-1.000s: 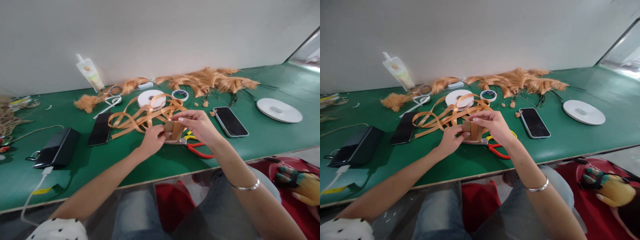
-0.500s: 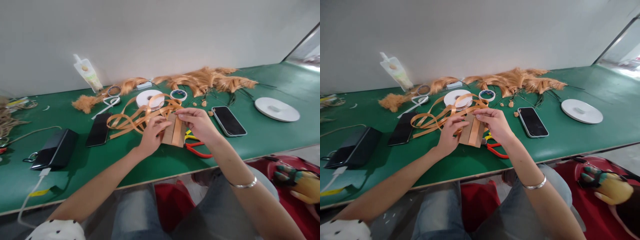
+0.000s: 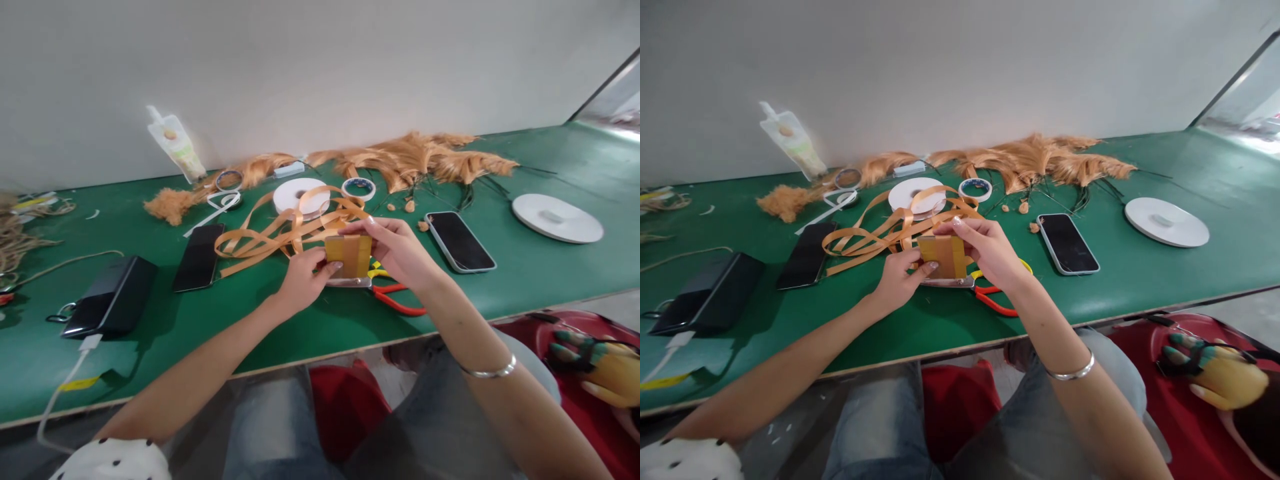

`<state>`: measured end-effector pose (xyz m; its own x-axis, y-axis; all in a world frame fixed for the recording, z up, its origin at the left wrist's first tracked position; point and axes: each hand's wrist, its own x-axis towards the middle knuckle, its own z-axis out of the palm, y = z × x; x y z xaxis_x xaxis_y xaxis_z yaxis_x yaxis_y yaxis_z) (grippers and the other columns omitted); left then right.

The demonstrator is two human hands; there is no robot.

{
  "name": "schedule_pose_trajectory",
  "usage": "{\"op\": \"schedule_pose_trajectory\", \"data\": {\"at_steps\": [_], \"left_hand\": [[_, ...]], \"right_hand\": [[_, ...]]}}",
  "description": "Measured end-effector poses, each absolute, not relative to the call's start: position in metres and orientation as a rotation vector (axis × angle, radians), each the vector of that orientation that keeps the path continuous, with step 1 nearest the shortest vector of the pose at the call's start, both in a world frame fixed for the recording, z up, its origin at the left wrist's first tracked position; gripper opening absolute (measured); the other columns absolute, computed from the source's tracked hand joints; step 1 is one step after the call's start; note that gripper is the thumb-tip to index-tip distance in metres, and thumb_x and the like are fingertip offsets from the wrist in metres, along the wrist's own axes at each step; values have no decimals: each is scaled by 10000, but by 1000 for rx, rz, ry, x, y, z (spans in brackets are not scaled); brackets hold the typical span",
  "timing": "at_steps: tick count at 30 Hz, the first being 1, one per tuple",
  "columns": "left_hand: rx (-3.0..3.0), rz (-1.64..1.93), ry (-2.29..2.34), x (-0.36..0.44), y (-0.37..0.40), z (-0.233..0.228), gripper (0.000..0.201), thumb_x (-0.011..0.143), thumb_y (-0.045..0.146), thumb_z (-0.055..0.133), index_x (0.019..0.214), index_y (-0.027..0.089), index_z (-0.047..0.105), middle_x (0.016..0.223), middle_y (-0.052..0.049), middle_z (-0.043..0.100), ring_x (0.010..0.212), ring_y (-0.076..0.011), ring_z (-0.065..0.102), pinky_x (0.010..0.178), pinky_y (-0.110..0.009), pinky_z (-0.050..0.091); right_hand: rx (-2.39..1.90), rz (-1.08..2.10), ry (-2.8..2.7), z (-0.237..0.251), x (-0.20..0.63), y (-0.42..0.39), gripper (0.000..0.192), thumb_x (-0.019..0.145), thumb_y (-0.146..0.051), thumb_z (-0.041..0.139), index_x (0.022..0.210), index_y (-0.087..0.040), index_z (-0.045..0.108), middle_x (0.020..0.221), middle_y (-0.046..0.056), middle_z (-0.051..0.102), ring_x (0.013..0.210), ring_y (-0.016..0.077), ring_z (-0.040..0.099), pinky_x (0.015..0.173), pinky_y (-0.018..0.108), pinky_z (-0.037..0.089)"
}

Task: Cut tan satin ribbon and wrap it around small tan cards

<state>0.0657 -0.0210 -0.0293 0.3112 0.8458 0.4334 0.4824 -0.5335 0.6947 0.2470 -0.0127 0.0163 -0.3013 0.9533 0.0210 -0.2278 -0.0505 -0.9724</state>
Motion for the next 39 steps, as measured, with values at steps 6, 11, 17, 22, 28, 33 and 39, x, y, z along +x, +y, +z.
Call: {"op": "schedule_pose_trajectory", "data": {"at_steps": [6,11,17,22,28,33,39], "left_hand": [[2009,919,1210,65,-22,-28,312,809,357,538,576,165,459,501,31,476,478,-102,431,480,-230,324],[1981,882,1174,64,-21,-27,372,809,416,537,555,161,446,490,27,482,482,-99,436,478,-225,318],[2015,929,1150,64,-22,-28,381,845,443,515,599,154,485,505,25,476,485,-100,437,478,-228,332],[2090,1309,1059,62,-18,-38,315,927,310,422,1204,183,505,1044,-91,643,858,-162,618,742,-280,507],[2457,1367,971,56,-7,-45,379,928,122,324,1074,238,654,1267,-71,557,1156,-172,544,937,-336,490],[2574,1534,828,56,-7,-41,272,912,133,440,978,216,690,1105,-74,670,1042,-165,590,896,-328,487],[2491,1479,872,61,-13,-36,197,887,195,502,746,147,632,676,-33,641,660,-135,554,612,-256,457]], "right_hand": [[-931,1412,-1311,12,247,-10,164,673,-258,765,832,-216,760,911,32,751,900,178,678,805,293,516],[-956,1363,-1369,9,247,-9,179,652,-228,767,830,-215,758,916,33,753,938,204,686,900,368,510],[-983,1319,-1372,9,247,-8,157,660,-214,749,817,-213,760,889,33,752,920,203,685,893,372,508],[-990,1374,-1138,4,243,-5,168,597,-201,778,762,-208,750,871,27,739,860,169,671,820,325,503],[-1074,1477,-968,6,240,-4,191,552,-184,784,738,-177,737,846,40,725,777,154,654,750,313,503],[-1074,1611,-975,5,240,-5,184,560,-175,776,740,-180,738,762,20,721,709,131,653,729,286,510],[-930,1633,-1071,9,241,-9,174,663,-334,761,743,-182,739,814,47,739,855,175,680,758,276,516]]}}
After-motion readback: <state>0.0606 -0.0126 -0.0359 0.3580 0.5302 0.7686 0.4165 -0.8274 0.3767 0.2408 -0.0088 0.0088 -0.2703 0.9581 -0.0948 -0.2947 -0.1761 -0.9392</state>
